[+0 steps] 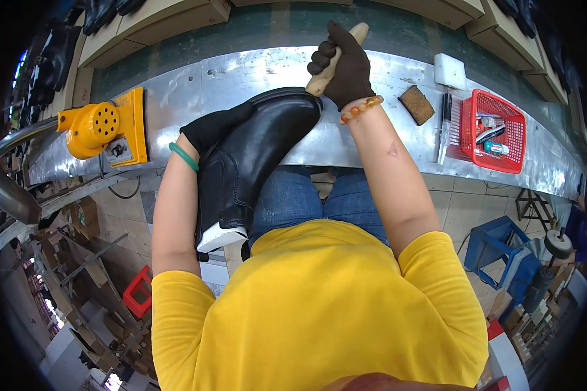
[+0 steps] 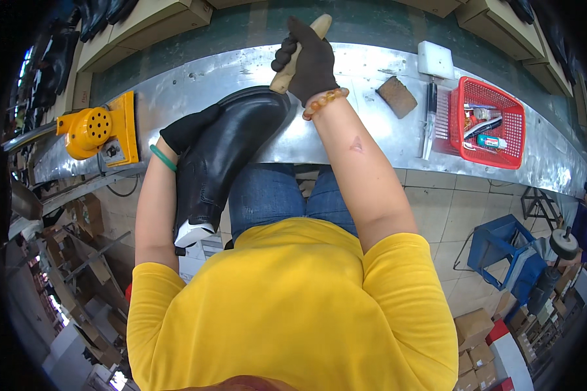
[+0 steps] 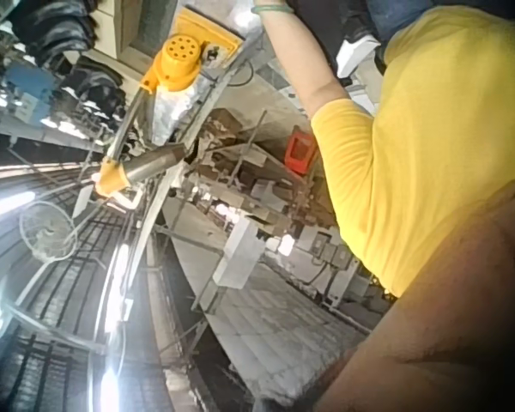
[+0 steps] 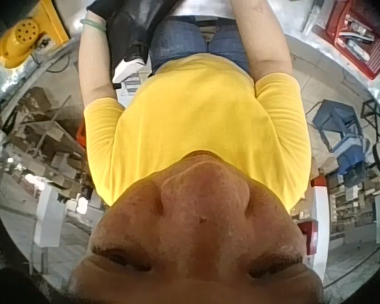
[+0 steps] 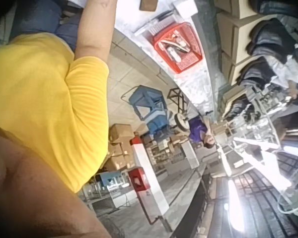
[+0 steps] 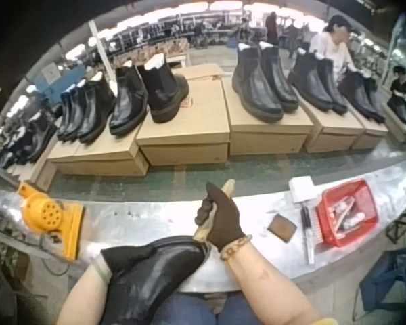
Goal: The person repeatedly picks up black leather boots from a row of boxes on a metal table and rubs them with a small wooden block. The person handles the boots one at a time, rotating them to cover different surfaces before placing them back on the boxes. The process is repeated for multiple boots throughout the clip.
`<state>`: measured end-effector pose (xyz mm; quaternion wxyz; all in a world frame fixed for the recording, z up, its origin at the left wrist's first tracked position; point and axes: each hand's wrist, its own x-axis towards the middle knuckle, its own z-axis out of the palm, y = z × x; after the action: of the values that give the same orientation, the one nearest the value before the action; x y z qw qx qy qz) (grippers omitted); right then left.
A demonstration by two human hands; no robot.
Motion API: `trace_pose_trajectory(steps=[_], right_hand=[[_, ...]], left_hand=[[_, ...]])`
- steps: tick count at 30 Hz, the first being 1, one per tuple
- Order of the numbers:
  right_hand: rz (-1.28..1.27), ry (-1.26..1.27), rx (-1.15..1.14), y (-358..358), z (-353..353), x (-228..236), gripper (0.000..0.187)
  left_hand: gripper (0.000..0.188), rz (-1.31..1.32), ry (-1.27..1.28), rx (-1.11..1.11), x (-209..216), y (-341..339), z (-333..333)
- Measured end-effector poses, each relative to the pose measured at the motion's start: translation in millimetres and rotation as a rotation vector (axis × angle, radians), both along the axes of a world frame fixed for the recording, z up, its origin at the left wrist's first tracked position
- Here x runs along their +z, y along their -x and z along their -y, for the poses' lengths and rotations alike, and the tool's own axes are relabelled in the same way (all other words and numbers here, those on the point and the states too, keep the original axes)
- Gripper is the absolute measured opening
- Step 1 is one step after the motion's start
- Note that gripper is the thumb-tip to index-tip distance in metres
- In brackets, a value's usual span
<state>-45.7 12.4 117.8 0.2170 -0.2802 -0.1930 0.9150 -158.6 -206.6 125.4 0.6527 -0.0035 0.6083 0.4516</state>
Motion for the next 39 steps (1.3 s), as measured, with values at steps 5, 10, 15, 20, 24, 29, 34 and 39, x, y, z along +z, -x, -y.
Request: trace_pose_trajectory(steps=[5, 10, 15, 20, 24, 29, 34, 39], right_hand=[[0.012, 0.120, 0.035, 5, -4, -10, 0.029], [0.103, -0.184, 0.102, 7, 0, 5, 0.027], [0.214, -0.503, 0.116, 7, 10, 21, 0.024], [0.209, -1.240, 0.106, 17, 25, 19, 0.028], [0.110, -1.574, 0.005, 23, 29, 10, 0.033], [0.168, -1.053, 0.233, 18, 18, 26, 0.032], [-0.093, 0.150, -0.023, -7, -16, -20, 0.026], [0.132, 0.013, 0.069, -53, -14, -33, 0.020]], left_hand=[[0.042, -0.118, 0.049, -0.054, -2, 2, 0], [0.043, -0.146, 0.057, -0.083, -3, 3, -1], [0.044, -0.163, 0.103, -0.114, -2, 4, -3], [0.045, -0.140, 0.031, -0.109, -12, 7, 2], [0.044, -0.188, 0.032, -0.125, -15, 9, -1], [0.044, -0.131, 0.050, -0.067, -17, 10, 3], [0.043, -0.060, 0.028, -0.037, -9, 4, 3], [0.044, 0.008, -0.093, 0.099, -14, 0, 22]])
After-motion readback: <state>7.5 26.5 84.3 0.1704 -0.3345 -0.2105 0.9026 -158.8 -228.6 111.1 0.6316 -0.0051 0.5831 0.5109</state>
